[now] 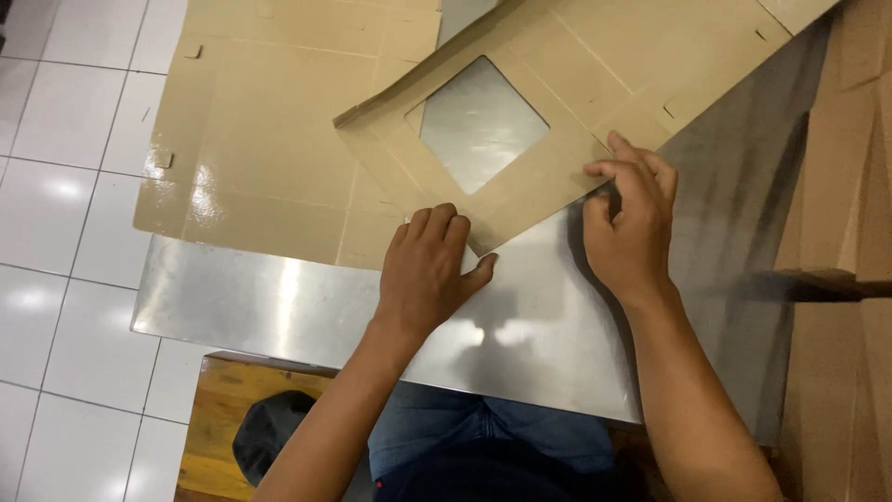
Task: Assembling cardboard boxes by folding pre-cut templates and securing them with integrated adhesive strips.
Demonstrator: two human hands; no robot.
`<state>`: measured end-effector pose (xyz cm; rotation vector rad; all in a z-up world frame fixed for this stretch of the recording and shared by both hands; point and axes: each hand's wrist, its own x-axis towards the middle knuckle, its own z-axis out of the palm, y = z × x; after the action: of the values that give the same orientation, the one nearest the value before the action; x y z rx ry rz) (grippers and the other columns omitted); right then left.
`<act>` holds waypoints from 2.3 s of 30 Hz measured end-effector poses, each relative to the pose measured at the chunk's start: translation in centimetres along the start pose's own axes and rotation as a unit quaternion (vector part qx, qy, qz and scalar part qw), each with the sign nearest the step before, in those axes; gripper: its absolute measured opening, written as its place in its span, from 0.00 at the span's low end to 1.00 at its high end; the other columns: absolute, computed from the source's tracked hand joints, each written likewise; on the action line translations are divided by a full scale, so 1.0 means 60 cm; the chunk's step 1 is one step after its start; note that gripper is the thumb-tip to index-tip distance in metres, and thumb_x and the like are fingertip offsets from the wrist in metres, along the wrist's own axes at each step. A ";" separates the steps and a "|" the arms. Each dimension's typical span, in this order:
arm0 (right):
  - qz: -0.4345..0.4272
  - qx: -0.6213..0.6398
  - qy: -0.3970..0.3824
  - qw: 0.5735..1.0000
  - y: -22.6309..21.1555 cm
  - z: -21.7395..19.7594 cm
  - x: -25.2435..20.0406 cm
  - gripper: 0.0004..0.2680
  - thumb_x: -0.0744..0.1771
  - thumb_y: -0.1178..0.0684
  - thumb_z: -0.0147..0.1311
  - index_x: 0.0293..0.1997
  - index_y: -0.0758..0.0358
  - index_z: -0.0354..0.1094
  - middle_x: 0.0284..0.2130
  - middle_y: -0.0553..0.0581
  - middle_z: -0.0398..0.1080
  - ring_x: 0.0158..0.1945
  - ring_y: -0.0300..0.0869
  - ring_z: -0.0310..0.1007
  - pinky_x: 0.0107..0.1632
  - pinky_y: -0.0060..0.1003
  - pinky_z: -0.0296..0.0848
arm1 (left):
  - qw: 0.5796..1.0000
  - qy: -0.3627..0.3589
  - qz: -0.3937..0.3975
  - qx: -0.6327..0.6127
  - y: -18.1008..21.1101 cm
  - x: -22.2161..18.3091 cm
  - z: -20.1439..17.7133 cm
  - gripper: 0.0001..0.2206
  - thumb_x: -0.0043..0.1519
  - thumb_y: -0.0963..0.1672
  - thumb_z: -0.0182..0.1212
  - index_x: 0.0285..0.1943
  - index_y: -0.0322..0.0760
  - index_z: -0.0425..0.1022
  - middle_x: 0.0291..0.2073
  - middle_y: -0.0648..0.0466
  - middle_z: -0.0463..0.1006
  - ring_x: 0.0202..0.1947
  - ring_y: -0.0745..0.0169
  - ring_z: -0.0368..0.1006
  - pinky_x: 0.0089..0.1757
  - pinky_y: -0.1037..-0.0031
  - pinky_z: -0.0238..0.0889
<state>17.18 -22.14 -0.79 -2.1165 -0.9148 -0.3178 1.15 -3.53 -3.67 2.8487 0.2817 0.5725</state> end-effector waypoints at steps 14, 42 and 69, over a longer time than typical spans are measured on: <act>0.040 0.018 0.018 0.999 0.025 0.002 0.006 0.22 0.64 0.68 0.49 0.67 0.64 0.58 0.65 0.64 0.62 0.65 0.58 0.56 0.68 0.55 0.53 | 0.992 0.095 0.079 -0.002 -0.019 0.027 -0.001 0.14 0.66 0.48 0.65 0.28 0.38 0.78 0.26 0.54 0.75 0.35 0.55 0.78 0.35 0.73 0.72; 0.078 -0.001 -0.048 0.996 0.113 0.085 0.115 0.05 0.71 0.48 0.62 0.49 0.51 0.74 0.34 0.46 0.76 0.45 0.43 0.69 0.52 0.41 0.62 | 0.972 0.038 -0.086 -0.218 -0.025 0.050 -0.045 0.09 0.62 0.40 0.68 0.44 0.31 0.70 0.54 0.41 0.65 0.42 0.41 0.80 0.44 0.59 0.76; -0.202 -0.040 -0.140 0.968 -0.006 0.052 0.038 0.09 0.65 0.70 0.56 0.45 0.66 0.75 0.37 0.61 0.75 0.49 0.54 0.76 0.59 0.48 0.72 | 0.976 -0.039 -0.020 -0.214 -0.067 0.068 -0.049 0.08 0.62 0.44 0.67 0.48 0.42 0.86 0.42 0.51 0.75 0.44 0.52 0.75 0.47 0.67 0.67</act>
<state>18.33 -18.52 -1.49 -2.0685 -1.5298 -0.2650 3.08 1.78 -0.61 2.4348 0.1762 0.4482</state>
